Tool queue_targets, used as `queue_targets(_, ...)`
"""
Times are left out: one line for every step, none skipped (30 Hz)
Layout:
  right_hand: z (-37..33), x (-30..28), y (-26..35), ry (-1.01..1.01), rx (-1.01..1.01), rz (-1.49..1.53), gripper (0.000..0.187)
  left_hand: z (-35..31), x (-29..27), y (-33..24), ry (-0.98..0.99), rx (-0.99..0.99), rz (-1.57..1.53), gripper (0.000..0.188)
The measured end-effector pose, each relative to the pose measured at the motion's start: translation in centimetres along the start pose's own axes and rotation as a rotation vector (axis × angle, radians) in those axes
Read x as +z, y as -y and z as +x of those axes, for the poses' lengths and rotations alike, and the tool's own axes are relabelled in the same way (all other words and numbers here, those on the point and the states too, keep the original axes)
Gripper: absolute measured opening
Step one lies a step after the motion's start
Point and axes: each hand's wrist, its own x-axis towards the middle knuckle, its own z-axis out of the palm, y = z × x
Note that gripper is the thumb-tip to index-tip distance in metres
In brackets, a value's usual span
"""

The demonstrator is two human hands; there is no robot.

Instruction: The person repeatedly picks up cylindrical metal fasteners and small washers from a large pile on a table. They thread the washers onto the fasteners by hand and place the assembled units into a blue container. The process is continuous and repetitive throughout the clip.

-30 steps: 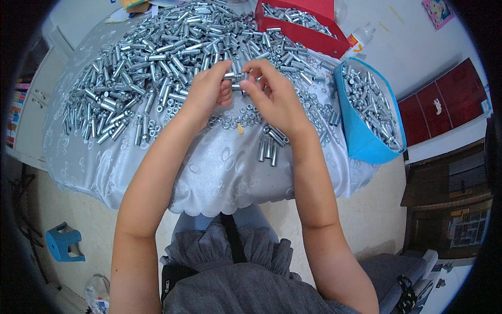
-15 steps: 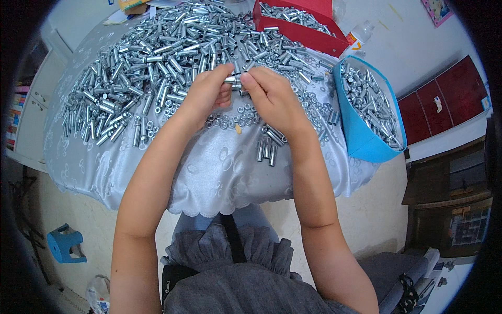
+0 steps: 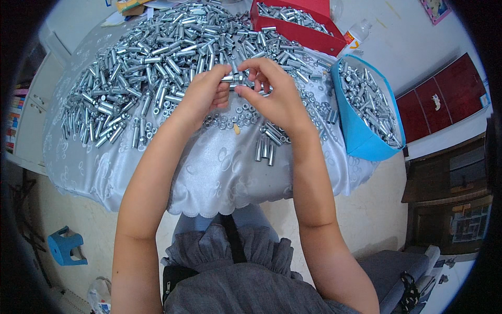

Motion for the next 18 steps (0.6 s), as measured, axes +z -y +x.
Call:
queue_targets(0.04,0.04,0.1,-0.006,-0.03,-0.02,0.031,-0.09,0.02,-0.06,0.007,0.0,0.006,0.038)
queue_targets(0.01,0.01,0.21,-0.017,-0.012,-0.02,0.03,-0.2,0.06,-0.14,0.013,0.0,0.012,0.038)
queue_targets(-0.07,-0.04,0.35,-0.026,0.004,-0.02,0.029,-0.29,0.03,-0.19,0.019,0.0,0.017,0.037)
queue_targets(-0.09,-0.08,0.41,-0.036,0.021,-0.019,0.029,-0.31,0.0,-0.22,0.023,0.001,0.015,0.037)
queue_targets(-0.06,-0.08,0.38,-0.039,0.005,-0.021,0.028,-0.3,-0.02,-0.25,0.027,0.002,0.013,0.037)
queue_targets(-0.05,-0.13,0.35,-0.043,-0.01,-0.024,0.026,-0.3,0.0,-0.28,0.032,0.002,0.012,0.037)
queue_targets(-0.03,-0.16,0.32,-0.048,-0.025,-0.027,0.025,-0.3,0.02,-0.29,0.029,-0.002,0.007,0.037)
queue_targets(-0.01,-0.17,0.32,-0.037,-0.027,-0.022,0.024,-0.3,0.03,-0.29,0.026,-0.005,0.001,0.037)
queue_targets(0.02,-0.16,0.33,-0.026,-0.029,-0.018,0.023,-0.29,0.01,-0.31,0.024,-0.009,-0.004,0.037)
queue_targets(0.04,-0.15,0.33,-0.016,-0.031,-0.014,0.023,-0.23,-0.05,-0.27,0.027,-0.012,0.0,0.037)
queue_targets(0.05,-0.14,0.29,-0.021,-0.037,-0.014,0.021,-0.12,-0.16,-0.17,0.03,-0.015,0.004,0.037)
queue_targets(0.04,-0.11,0.19,-0.026,-0.042,-0.013,0.02,-0.06,-0.23,-0.1,0.034,-0.019,0.008,0.037)
queue_targets(0.01,-0.09,0.08,-0.031,-0.047,-0.012,0.019,-0.09,-0.19,-0.14,0.031,-0.021,-0.004,0.037)
queue_targets(-0.06,-0.06,-0.07,-0.021,-0.035,-0.019,0.018,-0.17,-0.09,-0.24,0.028,-0.023,-0.017,0.037)
queue_targets(-0.15,-0.06,-0.25,-0.011,-0.022,-0.025,0.019,-0.26,-0.01,-0.35,0.025,-0.024,-0.029,0.038)
queue_targets(-0.21,-0.11,-0.35,-0.001,-0.009,-0.031,0.02,-0.37,0.03,-0.48,0.026,-0.02,-0.026,0.037)
queue_targets(-0.2,-0.29,-0.27,0.036,0.053,-0.055,0.022,-0.49,0.07,-0.6,0.028,-0.016,-0.023,0.037)
queue_targets(-0.17,-0.53,-0.07,0.072,0.116,-0.08,0.024,-0.55,0.08,-0.64,0.029,-0.013,-0.02,0.037)
